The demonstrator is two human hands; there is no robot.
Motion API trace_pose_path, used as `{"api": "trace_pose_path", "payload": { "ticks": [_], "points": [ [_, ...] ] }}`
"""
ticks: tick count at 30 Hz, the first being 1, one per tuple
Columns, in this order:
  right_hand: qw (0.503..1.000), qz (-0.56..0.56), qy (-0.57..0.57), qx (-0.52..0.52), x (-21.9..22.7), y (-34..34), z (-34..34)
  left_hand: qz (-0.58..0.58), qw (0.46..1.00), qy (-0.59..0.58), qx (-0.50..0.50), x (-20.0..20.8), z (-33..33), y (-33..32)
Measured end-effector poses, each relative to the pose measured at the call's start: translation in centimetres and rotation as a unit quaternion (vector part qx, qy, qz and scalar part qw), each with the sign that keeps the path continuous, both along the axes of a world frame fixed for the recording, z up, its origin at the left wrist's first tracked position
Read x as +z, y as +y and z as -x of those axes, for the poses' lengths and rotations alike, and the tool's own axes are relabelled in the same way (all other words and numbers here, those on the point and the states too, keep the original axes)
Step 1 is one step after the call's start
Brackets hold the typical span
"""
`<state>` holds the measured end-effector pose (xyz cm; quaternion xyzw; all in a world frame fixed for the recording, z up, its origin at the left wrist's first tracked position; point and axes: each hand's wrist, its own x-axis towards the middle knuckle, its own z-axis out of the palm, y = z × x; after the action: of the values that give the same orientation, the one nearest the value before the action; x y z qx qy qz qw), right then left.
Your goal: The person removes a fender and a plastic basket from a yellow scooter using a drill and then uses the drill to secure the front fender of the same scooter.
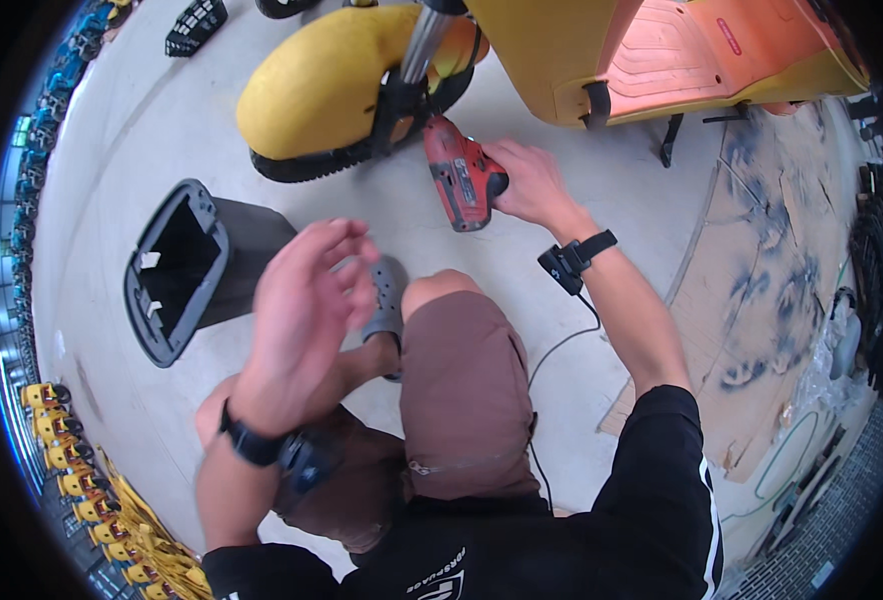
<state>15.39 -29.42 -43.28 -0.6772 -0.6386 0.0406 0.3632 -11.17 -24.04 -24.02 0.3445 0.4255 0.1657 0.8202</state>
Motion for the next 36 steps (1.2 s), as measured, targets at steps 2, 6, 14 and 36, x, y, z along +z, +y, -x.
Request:
{"api": "trace_pose_path", "payload": {
  "ticks": [2, 6, 14, 36],
  "points": [
    [1.000, -0.007, -0.002, -0.001, -0.2, 0.2, -0.2, -0.007, 1.000, 0.007, 0.018, -3.8, -1.4, 1.5],
    [0.999, -0.030, 0.003, 0.025, 0.0, 0.1, -0.6, -0.014, 0.996, 0.079, 0.040, -7.7, -2.0, 2.9],
    [0.999, -0.017, -0.023, 0.040, 0.5, -0.9, -1.0, 0.088, 0.987, -0.014, 0.134, -14.5, -8.9, 5.3],
    [0.956, 0.277, 0.032, -0.094, -10.0, -19.5, 3.5, 0.067, 0.979, 0.191, 0.037, -24.4, 0.2, 5.6]
  ]
}}
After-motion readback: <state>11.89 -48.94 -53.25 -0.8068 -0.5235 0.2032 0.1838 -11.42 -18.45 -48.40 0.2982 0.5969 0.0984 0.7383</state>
